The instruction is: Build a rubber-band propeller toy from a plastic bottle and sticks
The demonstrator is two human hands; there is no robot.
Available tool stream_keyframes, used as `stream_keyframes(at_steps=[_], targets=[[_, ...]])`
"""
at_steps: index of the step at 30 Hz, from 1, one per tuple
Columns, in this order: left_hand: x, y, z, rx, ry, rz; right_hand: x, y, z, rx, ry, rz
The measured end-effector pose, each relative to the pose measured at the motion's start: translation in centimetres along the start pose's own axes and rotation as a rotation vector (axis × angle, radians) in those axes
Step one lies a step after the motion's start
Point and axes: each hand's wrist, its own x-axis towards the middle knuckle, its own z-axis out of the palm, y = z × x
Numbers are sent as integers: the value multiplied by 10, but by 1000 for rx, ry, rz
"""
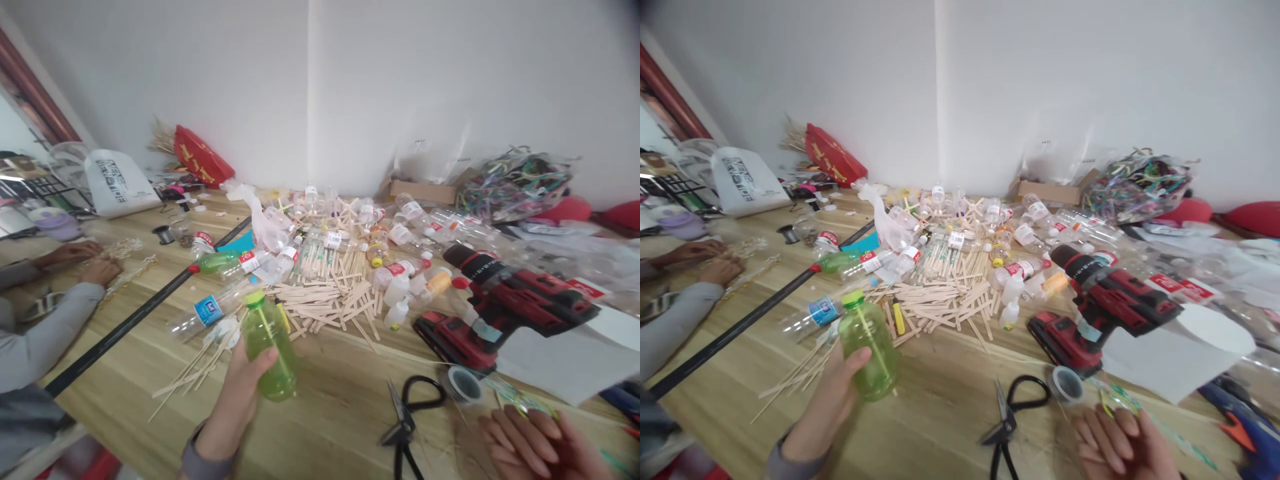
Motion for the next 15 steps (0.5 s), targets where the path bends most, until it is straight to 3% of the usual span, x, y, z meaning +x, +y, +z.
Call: stream_keyframes(at_steps=[3,7,10,15], targets=[[-9,-7,4,27,-99,-14,-2,7,5,-76,-78,104],[-21,-18,11,74,-257,-13,-18,29,16,-230,-325,235],[-27,-24,16,110,-371,9,-33,45,23,-373,-462,259],[-32,-28,24,228,-615,-52,-55,66,32,-486,-553,271]])
